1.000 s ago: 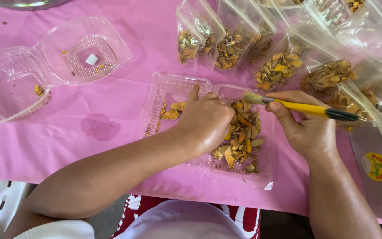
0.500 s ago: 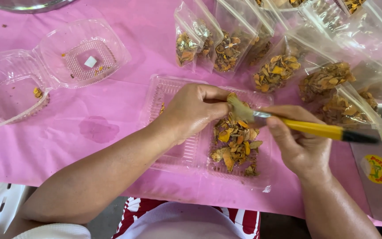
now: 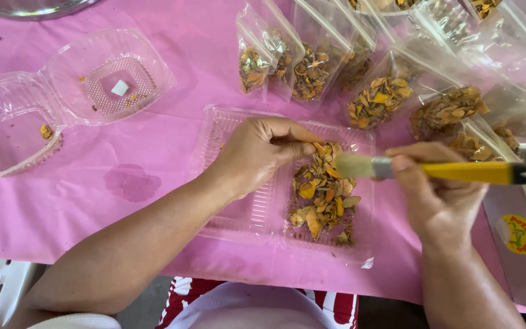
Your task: Packaging dried tea leaves into small plastic bags and using a brush to organize the material.
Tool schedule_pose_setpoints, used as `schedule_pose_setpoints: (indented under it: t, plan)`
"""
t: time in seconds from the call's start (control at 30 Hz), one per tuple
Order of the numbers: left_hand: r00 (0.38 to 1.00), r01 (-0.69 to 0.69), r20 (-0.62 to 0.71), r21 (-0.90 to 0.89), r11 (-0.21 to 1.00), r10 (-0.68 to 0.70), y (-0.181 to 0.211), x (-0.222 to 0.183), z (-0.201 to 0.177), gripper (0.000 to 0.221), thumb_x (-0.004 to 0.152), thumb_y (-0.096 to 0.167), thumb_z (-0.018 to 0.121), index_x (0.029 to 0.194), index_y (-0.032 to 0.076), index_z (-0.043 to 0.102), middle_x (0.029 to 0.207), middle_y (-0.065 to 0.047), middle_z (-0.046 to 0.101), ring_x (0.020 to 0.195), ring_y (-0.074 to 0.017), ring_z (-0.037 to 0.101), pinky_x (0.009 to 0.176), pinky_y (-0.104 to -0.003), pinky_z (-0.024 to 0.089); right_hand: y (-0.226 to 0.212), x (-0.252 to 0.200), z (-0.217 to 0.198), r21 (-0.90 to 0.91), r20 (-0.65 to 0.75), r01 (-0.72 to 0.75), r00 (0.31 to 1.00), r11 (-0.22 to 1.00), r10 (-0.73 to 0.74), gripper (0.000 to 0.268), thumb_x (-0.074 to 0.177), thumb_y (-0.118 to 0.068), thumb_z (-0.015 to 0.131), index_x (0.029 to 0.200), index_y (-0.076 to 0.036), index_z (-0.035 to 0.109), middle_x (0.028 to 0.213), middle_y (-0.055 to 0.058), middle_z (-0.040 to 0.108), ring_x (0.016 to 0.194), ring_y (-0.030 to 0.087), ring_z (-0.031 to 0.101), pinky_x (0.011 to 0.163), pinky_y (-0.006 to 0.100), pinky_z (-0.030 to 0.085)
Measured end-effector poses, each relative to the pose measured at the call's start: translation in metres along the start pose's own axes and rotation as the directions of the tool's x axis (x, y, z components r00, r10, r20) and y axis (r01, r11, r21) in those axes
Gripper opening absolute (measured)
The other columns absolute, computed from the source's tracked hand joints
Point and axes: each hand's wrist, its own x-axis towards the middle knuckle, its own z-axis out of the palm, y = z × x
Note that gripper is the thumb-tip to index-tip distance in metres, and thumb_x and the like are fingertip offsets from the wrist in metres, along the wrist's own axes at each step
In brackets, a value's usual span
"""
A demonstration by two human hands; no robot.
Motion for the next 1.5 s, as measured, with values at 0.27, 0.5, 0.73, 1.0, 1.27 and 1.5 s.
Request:
schedule_pose_setpoints:
  t: [0.27,0.5,0.73,1.0,1.27,1.5]
  plan:
    - [0.923,-0.384,0.057,0.154,0.91,0.38,-0.006,-0.008,0.002,0.017,0.091,0.008,0.076,0.104,0.019,0.076,0.103,-0.001,0.077,0.098,-0.0113,0.074,0.09,-0.023,0.063,-0.011,0.016,0.014,0.552,0.199,-0.294,0.955,0.78,0.219,0.015,0.101,-0.006,0.062,0.106,0.006,0.068,0.091,0.022,0.072,0.077,0.035,0.074,0.071,0.041,0.067]
    - [0.817,-0.577,0.145,0.228,0.784,0.559,-0.005,-0.007,-0.001,0.024,0.091,-0.001,0.079,0.107,0.015,0.074,0.101,-0.003,0.074,0.094,-0.0124,0.071,0.09,-0.021,0.063,-0.008,0.012,0.008,0.376,0.398,-0.3,0.907,0.877,0.14,0.018,0.097,-0.004,0.064,0.109,0.009,0.069,0.09,0.02,0.076,0.077,0.026,0.076,0.072,0.032,0.068]
    - [0.956,-0.281,0.214,0.866,0.413,0.201,-0.002,0.001,-0.034,0.014,0.082,0.014,0.081,0.093,0.022,0.083,0.094,0.004,0.081,0.098,-0.02,0.072,0.114,-0.053,0.034,-0.019,0.022,0.007,0.064,0.056,-0.198,0.979,0.978,0.195,0.015,0.101,-0.003,0.062,0.11,0.009,0.064,0.087,0.02,0.069,0.069,0.029,0.074,0.068,0.035,0.068]
    - [0.973,-0.21,0.185,0.958,0.193,0.141,0.016,-0.015,-0.007,0.007,0.076,0.02,0.084,0.08,0.017,0.08,0.119,-0.007,0.073,0.122,-0.0278,0.06,0.126,-0.067,0.021,-0.02,0.023,0.01,0.059,0.02,-0.215,0.977,0.975,0.214,0.018,0.102,-0.006,0.062,0.112,0.009,0.064,0.086,0.022,0.068,0.073,0.031,0.074,0.075,0.036,0.066]
    - [0.91,-0.397,0.399,0.917,0.039,-0.114,0.007,-0.009,0.044,0.02,0.074,0.031,0.089,0.089,0.019,0.08,0.127,-0.016,0.066,0.143,-0.0413,0.041,0.121,-0.081,0.012,-0.025,0.022,0.013,0.023,0.034,-0.156,0.987,0.987,0.155,0.022,0.104,-0.011,0.061,0.112,0.009,0.063,0.089,0.022,0.069,0.074,0.031,0.074,0.076,0.036,0.065]
    - [0.936,-0.277,0.306,0.946,0.172,-0.176,0.011,0.002,0.051,0.013,0.079,0.017,0.084,0.091,0.013,0.079,0.117,-0.014,0.065,0.134,-0.0382,0.044,0.122,-0.081,0.015,-0.026,0.023,0.011,-0.055,0.069,-0.08,0.994,0.995,0.084,0.022,0.106,-0.012,0.059,0.111,0.009,0.063,0.087,0.022,0.069,0.075,0.03,0.074,0.077,0.035,0.063]
